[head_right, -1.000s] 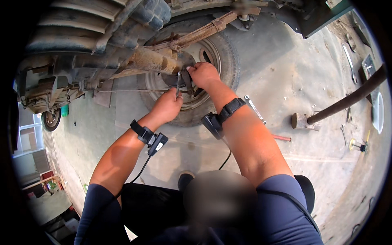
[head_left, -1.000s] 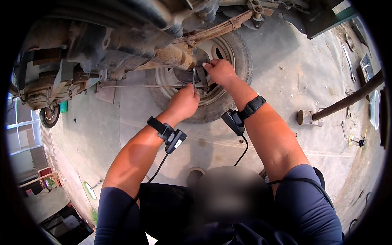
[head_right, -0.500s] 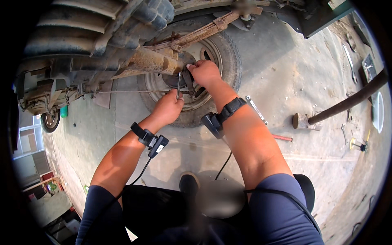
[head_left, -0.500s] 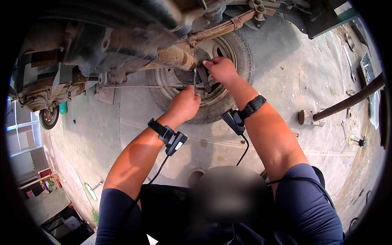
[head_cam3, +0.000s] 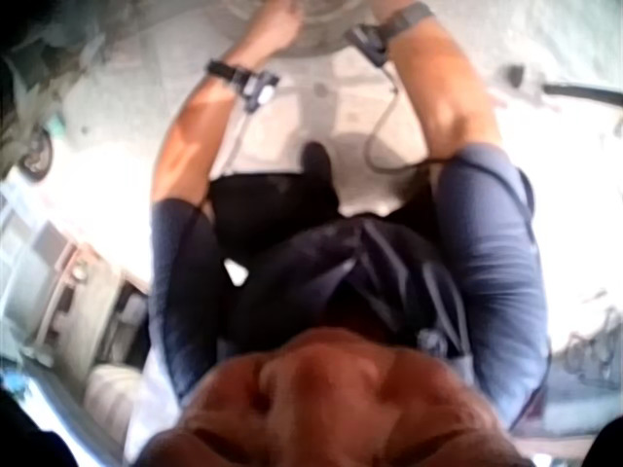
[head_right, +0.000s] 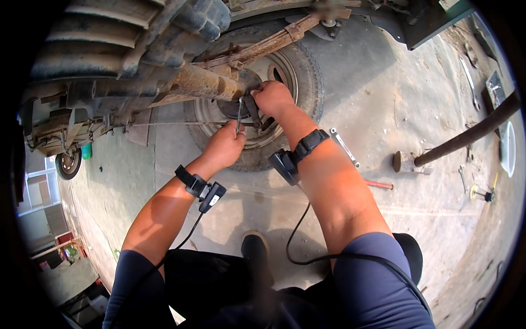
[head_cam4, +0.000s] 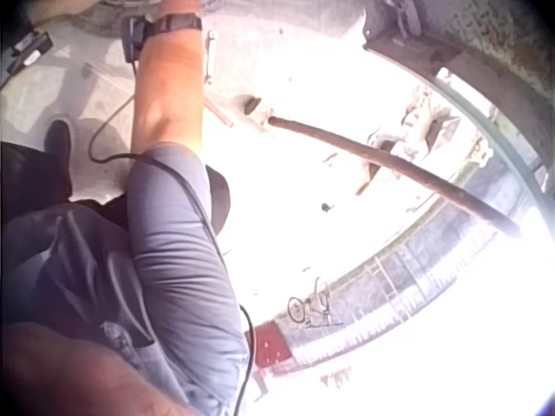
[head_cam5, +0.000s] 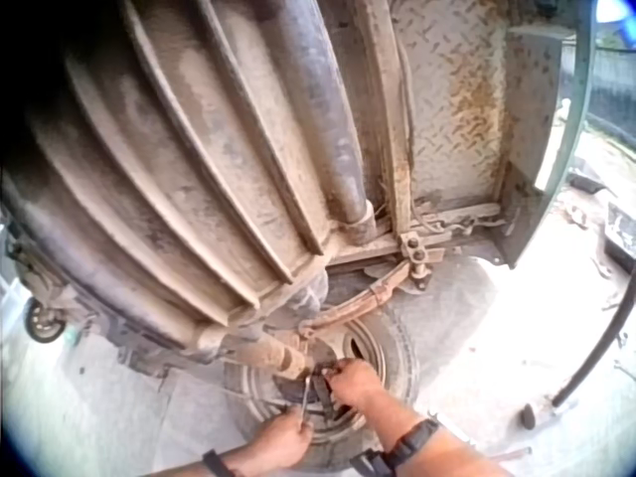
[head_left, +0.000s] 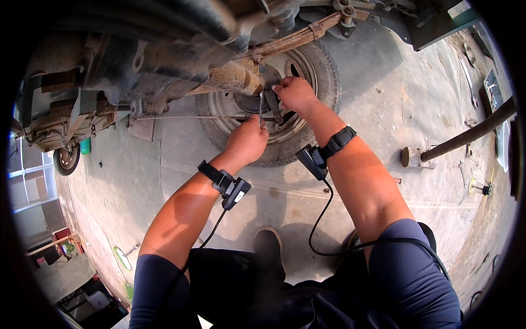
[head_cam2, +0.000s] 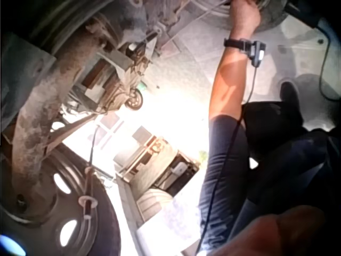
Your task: The person works under a lifted vehicle, using a wrench and a long metal bar to loosen and tighten bolts on the rear axle and suspension assembly. They repeatedly adjust the tools and reposition their hands to apply leverage on the fasteners.
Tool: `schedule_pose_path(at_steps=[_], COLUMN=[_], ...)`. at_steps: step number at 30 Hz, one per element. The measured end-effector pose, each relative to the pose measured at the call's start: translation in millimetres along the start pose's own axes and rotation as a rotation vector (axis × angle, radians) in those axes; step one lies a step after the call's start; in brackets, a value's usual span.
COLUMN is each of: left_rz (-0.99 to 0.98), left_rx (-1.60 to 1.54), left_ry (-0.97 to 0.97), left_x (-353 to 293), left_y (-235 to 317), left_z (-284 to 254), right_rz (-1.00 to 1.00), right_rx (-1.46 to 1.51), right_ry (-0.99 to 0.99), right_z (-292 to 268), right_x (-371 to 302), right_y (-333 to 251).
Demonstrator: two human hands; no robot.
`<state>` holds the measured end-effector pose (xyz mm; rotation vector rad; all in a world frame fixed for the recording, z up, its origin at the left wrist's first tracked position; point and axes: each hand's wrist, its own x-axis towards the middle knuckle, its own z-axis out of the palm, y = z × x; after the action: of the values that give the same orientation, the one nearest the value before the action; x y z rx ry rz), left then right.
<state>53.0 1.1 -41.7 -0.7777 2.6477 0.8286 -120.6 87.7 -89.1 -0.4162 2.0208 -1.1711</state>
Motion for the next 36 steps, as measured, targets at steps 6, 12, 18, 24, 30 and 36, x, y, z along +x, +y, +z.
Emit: schedule_pose_path(at_steps=[6,12,18,24,30,36], left_rz=[0.019,0.026,0.014,0.016,0.007,0.029], left_rx=[0.035,0.023,0.032,0.030,0.039,0.028], left_ry=[-0.008,-0.008,-0.020,-0.014,-0.028,0.002], left_x=[-1.5,-1.3,-1.1,-1.3,-1.4,-0.4], left_y=[-0.3,0.3,1.8,0.9,2.1,-4.0], left_z=[-2.4,-2.5,-2.9,-2.7,-3.2,-0.4], right_rz=[0.036,-0.029,-0.037,0.039,0.012,0.024], right_rx=[0.009,0.131,-0.131,0.231,0.158,-0.003], right_ry=[-0.006,-0.025,-0.009,-0.047,-0.016,-0.012], right_z=[-5.2,1.7,-4.6,-3.6,-2.9,-10.7], right_x=[-5.4,-4.3,-2.0,-8.8,-10.9,-11.5], right_y=[-6.9,2.4,-1.5,-2.4,-4.5,-13.4])
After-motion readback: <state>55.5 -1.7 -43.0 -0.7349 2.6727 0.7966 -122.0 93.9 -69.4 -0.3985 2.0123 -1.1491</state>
